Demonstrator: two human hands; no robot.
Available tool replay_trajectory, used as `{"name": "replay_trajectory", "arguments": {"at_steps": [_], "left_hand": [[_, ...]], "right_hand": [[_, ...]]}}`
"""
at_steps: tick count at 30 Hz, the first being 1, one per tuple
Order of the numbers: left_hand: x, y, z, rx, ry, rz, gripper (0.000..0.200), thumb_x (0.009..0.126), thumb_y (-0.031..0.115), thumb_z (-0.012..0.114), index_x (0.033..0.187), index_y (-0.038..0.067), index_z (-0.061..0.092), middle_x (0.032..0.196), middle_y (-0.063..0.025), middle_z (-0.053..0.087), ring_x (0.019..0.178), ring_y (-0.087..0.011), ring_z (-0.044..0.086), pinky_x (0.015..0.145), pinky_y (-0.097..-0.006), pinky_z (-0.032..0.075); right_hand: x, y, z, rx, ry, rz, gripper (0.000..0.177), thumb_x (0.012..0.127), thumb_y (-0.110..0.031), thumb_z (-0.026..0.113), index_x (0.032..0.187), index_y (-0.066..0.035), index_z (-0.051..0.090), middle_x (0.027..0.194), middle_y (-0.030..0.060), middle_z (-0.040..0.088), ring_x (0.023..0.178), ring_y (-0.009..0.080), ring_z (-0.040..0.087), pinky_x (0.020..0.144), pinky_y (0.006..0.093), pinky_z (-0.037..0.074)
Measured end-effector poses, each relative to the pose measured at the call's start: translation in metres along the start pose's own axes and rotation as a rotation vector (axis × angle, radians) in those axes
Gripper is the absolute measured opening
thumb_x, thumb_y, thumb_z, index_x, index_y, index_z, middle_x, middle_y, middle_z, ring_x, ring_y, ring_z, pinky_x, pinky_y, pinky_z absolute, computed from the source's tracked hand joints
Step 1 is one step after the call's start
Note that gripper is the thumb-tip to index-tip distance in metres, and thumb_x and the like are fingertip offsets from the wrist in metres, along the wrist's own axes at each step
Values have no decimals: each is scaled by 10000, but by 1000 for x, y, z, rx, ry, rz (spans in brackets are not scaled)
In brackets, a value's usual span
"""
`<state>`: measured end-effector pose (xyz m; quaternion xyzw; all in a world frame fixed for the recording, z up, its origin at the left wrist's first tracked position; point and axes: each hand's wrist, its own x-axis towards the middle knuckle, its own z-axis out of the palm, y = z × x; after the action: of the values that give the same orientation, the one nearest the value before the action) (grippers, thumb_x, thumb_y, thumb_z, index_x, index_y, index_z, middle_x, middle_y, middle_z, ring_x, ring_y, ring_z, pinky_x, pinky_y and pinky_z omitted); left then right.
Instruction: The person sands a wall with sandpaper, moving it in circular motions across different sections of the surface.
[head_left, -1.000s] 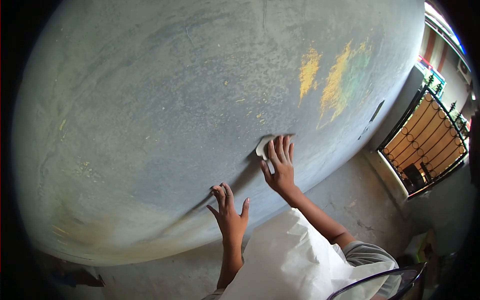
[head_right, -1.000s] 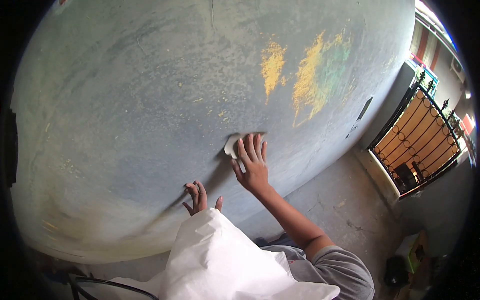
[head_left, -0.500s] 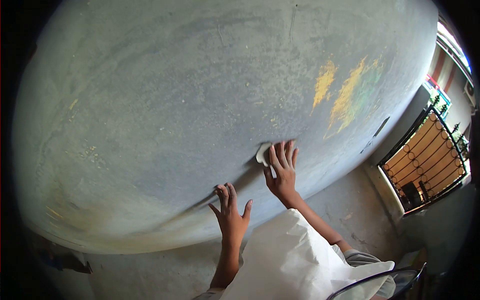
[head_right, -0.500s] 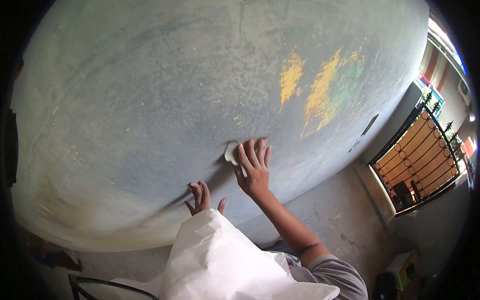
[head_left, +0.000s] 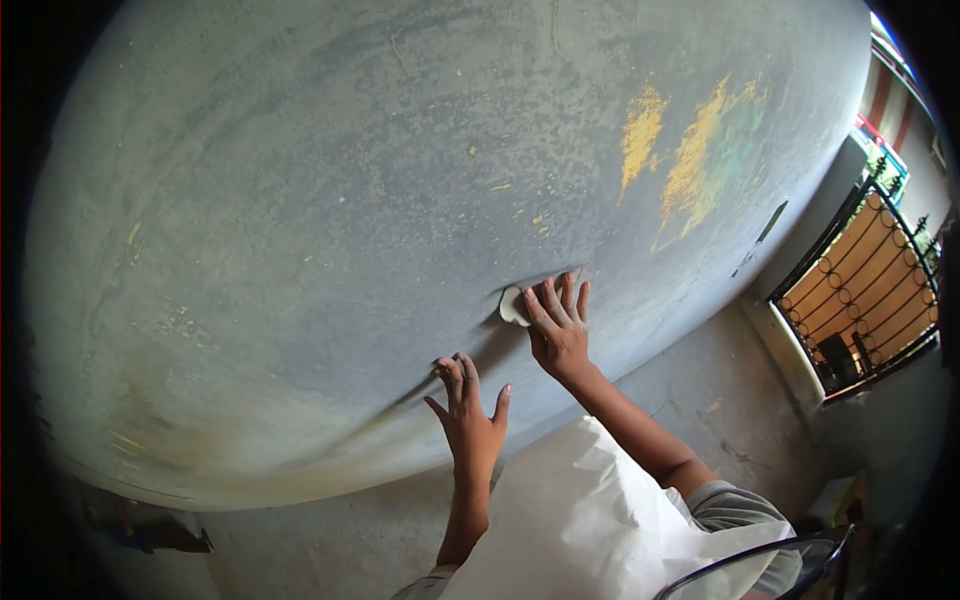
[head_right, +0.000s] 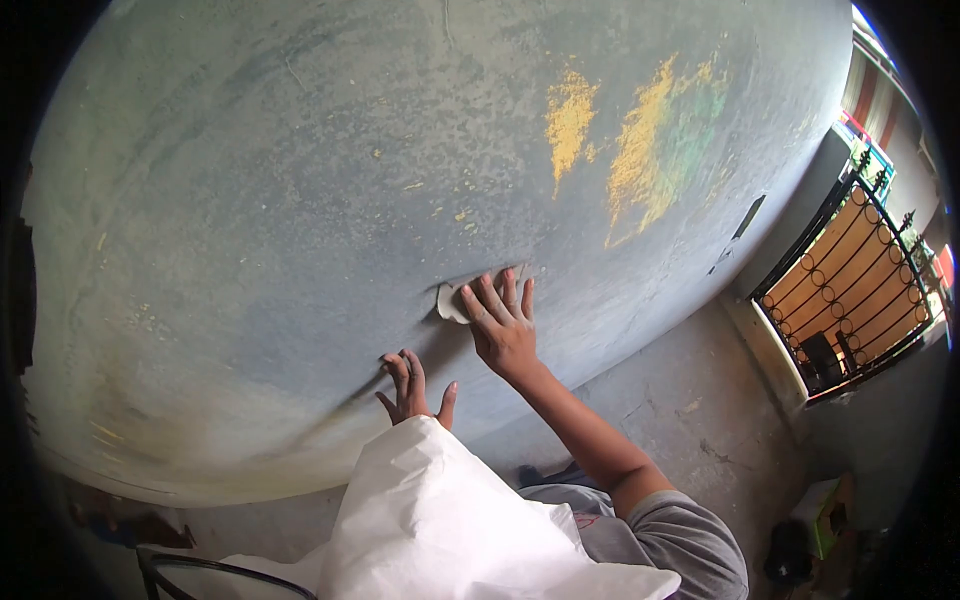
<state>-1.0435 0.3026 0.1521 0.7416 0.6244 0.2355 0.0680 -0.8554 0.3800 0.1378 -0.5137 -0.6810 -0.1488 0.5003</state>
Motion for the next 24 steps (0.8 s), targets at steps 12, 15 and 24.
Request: {"name": "replay_trajectory", "arguments": {"at_steps": [12,15,24], "left_hand": [[0,2,-1,17,-2,-20,833,979,507,558,1596,74,203,1658,-220,149,1521,-400,198,1118,-744,184],[-1,7,-1,45,1,-44,841,980,512,554,1600,77,190,1661,-214,146,1524,-396,193,1122,-742,177],[-5,28,13,-48,235,-62,844,975,435,604,1593,37,191,1656,-235,148,1521,-396,207,1140,-706,185]], "right_hand": [[-14,-5,4,36,-25,22,589,850,-55,664,1421,-171,580,1506,182,489,1471,467,299,1160,699,148],[-74,17,22,-13,-175,44,562,878,-110,678,1422,-199,572,1485,155,516,1460,441,337,1153,700,195],[-163,66,20,-50,-466,76,518,950,-150,606,1454,-240,530,1493,107,515,1447,392,380,1160,660,239]]}}
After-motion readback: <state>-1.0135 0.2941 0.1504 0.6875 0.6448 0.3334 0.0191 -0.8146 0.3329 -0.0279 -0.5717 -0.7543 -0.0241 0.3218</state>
